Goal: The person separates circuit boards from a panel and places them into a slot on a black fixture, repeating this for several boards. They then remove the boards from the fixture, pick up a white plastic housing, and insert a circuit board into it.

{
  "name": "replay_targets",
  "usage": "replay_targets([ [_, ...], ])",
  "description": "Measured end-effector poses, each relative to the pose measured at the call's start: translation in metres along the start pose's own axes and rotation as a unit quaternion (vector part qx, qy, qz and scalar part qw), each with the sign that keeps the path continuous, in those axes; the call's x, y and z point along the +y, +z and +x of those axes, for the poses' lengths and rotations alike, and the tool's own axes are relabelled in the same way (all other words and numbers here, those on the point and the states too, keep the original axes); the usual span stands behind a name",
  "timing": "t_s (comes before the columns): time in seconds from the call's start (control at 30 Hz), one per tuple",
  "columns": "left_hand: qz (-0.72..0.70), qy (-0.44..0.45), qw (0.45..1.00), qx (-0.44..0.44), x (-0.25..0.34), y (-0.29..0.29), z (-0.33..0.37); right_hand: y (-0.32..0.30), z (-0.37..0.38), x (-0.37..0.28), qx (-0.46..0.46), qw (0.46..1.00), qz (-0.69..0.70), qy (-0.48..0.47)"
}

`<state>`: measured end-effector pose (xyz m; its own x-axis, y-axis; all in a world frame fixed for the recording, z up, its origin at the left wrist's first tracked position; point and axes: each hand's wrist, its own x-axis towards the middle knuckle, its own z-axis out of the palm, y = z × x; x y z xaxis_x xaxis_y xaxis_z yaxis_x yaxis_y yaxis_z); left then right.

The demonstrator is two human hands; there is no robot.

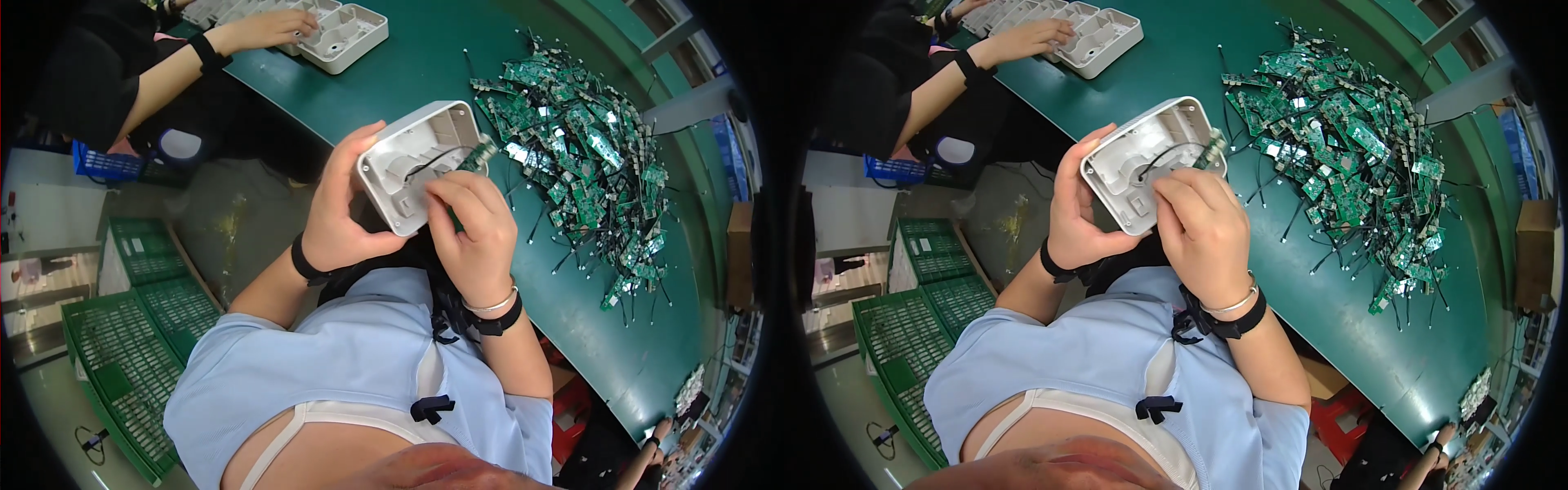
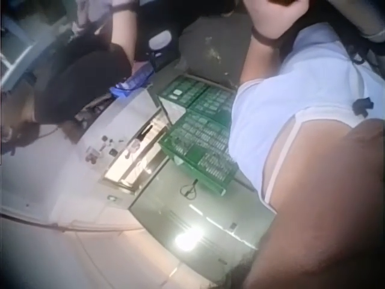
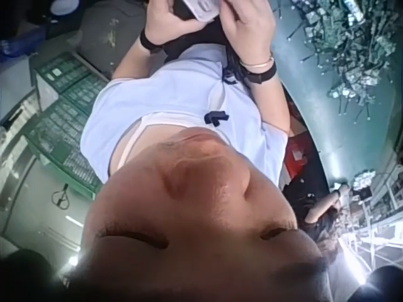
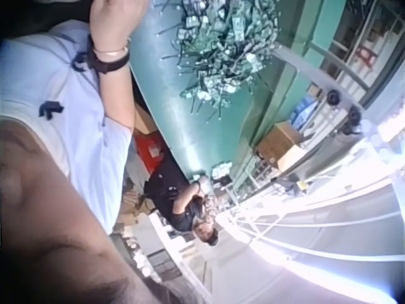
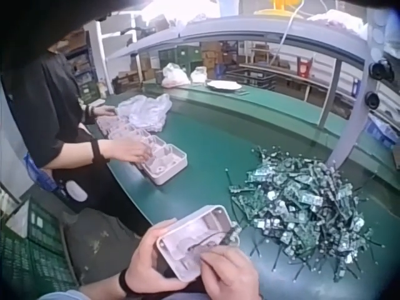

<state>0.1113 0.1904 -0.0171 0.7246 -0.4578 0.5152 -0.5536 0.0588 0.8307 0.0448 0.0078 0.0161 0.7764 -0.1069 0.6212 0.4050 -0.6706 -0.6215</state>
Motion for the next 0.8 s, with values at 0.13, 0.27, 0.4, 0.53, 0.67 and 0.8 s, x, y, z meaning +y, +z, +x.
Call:
replay_targets([
  [0.13, -0.046, -0.018, 0.999, -0.003, 0.000, -0.002, 0.001, -0.006, -0.001, 0.007, 0.035, 0.999, 0.037, 0.018],
  [0.27, -0.038, -0.012, 0.999, -0.008, 0.001, -0.006, -0.001, -0.009, 0.009, -0.007, 0.180, 0.939, 0.167, 0.242],
  [0.4, 0.015, 0.029, 0.999, -0.030, 0.003, -0.014, 0.003, -0.016, 0.014, 0.015, 0.072, 0.987, 0.012, 0.144],
  [0.53, 0.051, 0.024, 0.997, -0.055, 0.005, -0.016, 0.005, -0.012, 0.011, 0.011, 0.074, 0.984, 0.048, 0.153],
  [0.67, -0.028, -0.049, 0.998, -0.039, 0.013, -0.013, -0.003, -0.015, 0.009, 0.008, 0.078, 0.986, 0.070, 0.126],
  [0.8, -0.007, -0.094, 0.994, -0.055, 0.020, -0.022, 0.000, -0.030, 0.007, 0.000, 0.019, 0.998, 0.035, 0.045],
])
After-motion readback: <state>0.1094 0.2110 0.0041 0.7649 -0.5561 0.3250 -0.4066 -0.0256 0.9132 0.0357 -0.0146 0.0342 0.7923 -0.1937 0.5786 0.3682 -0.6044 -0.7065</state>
